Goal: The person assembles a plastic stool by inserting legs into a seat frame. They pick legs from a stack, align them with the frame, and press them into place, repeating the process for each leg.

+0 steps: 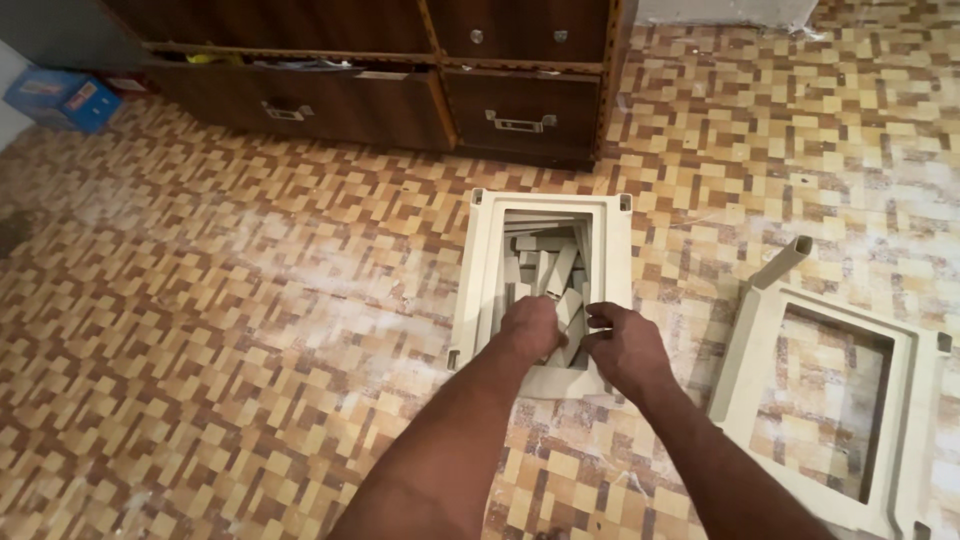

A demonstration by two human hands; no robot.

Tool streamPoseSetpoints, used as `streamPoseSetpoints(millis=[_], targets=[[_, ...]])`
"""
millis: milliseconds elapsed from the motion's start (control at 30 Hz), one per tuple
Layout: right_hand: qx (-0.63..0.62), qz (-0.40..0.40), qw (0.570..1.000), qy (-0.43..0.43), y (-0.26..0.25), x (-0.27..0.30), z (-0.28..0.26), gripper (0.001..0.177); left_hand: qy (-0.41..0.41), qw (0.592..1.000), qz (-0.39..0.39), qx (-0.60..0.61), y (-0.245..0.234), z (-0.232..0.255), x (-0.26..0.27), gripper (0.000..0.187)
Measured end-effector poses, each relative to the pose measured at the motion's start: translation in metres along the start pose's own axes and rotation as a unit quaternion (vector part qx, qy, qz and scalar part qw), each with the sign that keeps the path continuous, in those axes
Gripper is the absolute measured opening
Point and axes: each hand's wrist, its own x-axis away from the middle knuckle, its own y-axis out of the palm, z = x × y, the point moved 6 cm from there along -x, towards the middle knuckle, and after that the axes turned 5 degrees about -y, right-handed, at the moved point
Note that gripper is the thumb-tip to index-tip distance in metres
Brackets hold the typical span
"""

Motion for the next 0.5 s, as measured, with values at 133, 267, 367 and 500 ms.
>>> streamPoseSetpoints(millis=[133, 267, 367, 500], targets=[[0.001, -0.006, 1.000, -0.002, 0.006, -0.003, 0.008, 0.048, -0.048, 0.997, -0.056, 0.007, 0.008, -0.010, -0.002, 0.051], [0.007, -0.007, 1.000, -0.007, 0.005, -0.007, 0.014, 0.049, -0.057, 0.998, -0.033, 0.015, 0.001, -0.010, -0.004, 0.051], [0.015, -0.006, 1.000, 0.001, 0.003, -0.008, 0.017, 0.050, -0.026, 1.000, -0.013, -0.009, -0.005, -0.009, 0.003, 0.054], [0.008, -0.007, 1.000, 0.006, -0.003, -0.004, 0.010, 0.051, -0.071, 0.994, -0.039, 0.068, -0.017, -0.017, 0.006, 0.053]])
